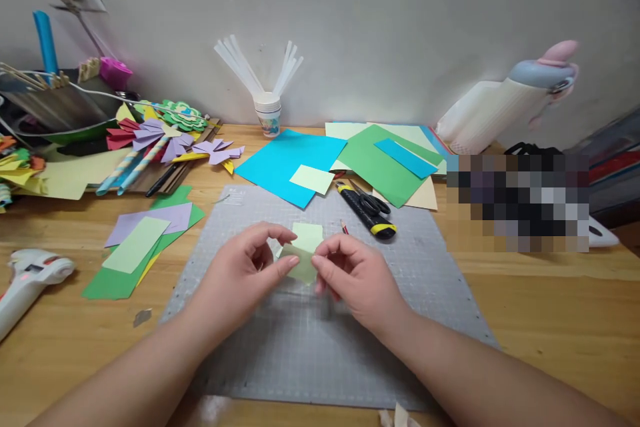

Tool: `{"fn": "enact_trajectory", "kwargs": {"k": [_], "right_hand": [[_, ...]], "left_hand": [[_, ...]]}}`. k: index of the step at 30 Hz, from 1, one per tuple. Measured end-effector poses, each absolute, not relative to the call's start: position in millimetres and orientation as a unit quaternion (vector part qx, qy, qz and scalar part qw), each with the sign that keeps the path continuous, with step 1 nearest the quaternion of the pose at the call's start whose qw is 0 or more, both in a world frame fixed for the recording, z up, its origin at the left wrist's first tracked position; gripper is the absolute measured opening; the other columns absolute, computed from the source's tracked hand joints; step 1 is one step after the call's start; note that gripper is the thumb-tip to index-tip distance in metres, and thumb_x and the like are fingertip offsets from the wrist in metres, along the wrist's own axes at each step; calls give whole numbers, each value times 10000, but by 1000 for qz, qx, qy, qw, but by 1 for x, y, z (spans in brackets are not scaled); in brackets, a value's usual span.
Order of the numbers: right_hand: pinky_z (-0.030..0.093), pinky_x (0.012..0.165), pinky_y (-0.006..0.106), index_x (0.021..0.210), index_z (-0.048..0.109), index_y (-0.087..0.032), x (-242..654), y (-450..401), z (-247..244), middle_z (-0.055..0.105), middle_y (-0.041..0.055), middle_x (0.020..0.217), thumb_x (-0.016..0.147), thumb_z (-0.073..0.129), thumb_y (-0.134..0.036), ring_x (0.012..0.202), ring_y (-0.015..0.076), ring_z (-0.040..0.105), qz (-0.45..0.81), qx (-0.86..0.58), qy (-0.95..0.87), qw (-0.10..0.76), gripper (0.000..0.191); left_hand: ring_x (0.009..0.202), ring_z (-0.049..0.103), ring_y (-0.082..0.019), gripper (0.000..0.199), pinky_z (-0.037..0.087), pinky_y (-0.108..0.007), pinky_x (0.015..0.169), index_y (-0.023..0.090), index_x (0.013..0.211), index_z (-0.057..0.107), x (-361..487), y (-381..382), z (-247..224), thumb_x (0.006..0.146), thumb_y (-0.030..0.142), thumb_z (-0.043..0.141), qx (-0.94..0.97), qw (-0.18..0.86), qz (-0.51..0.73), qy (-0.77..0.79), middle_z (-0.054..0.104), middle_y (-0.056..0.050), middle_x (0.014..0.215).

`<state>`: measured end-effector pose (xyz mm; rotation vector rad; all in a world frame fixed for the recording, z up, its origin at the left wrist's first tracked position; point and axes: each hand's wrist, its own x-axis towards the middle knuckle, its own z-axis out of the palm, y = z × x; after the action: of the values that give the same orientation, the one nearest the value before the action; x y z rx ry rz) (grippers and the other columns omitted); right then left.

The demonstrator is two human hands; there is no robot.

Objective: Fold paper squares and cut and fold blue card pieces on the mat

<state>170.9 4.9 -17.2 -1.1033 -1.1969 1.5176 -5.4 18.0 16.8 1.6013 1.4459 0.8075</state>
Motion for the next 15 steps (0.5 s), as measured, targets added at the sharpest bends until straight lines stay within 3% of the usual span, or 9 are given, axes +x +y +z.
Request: {"fn": "enact_trajectory", "kwargs": {"k": [2, 4, 6, 8, 12, 15], "right_hand": [[463, 539, 259, 788, 593, -201, 171, 3, -18, 614, 12, 725, 839, 627, -271, 643, 146, 603, 570, -432, -527, 459, 93], [497, 677, 293, 788, 623, -210, 171, 2, -19, 612, 36, 863, 842, 627, -217, 801, 166, 607, 509, -418, -575, 485, 55], [488, 768, 300, 848, 639, -231, 171, 1, -19, 583, 42, 983, 829, 643, -176, 909, 169, 579, 454, -416, -600, 511, 58], [485, 786, 288, 935, 626, -261, 171, 0, -20, 523, 31, 1068, 804, 668, -146, 934, 155, 561, 427, -417, -595, 539, 179], [481, 704, 242, 994, 584, -296, 171, -3, -20, 505, -18, 967, 787, 680, -124, 781, 105, 544, 439, -398, -582, 557, 285], [459, 666, 223, 952, 576, -283, 171, -4, -19, 545, -40, 862, 821, 646, -137, 735, 99, 535, 456, -389, -594, 538, 208]], "left_hand": [[470, 402, -111, 162, 322, -239, 459, 233, 848, 689, -7, 17, 17, 741, 354, 683, 640, 416, 310, 567, 465, 59, 504], [524, 499, -124, 88, 392, -248, 486, 232, 805, 695, -6, 15, 17, 756, 297, 662, 640, 429, 331, 544, 616, 16, 638], [711, 620, -164, 64, 483, -271, 613, 233, 797, 701, -6, 12, 15, 765, 221, 646, 655, 411, 370, 514, 705, -23, 857], [886, 649, -187, 128, 504, -291, 755, 242, 803, 697, -7, 10, 14, 768, 143, 625, 689, 361, 403, 483, 715, -25, 946], [988, 638, -151, 218, 489, -274, 843, 273, 843, 661, -9, 7, 12, 784, 76, 591, 728, 295, 426, 449, 695, 19, 1030], [1020, 622, -130, 204, 480, -254, 864, 282, 862, 637, -9, 7, 12, 802, 93, 589, 740, 294, 408, 448, 677, 37, 1066]]}}
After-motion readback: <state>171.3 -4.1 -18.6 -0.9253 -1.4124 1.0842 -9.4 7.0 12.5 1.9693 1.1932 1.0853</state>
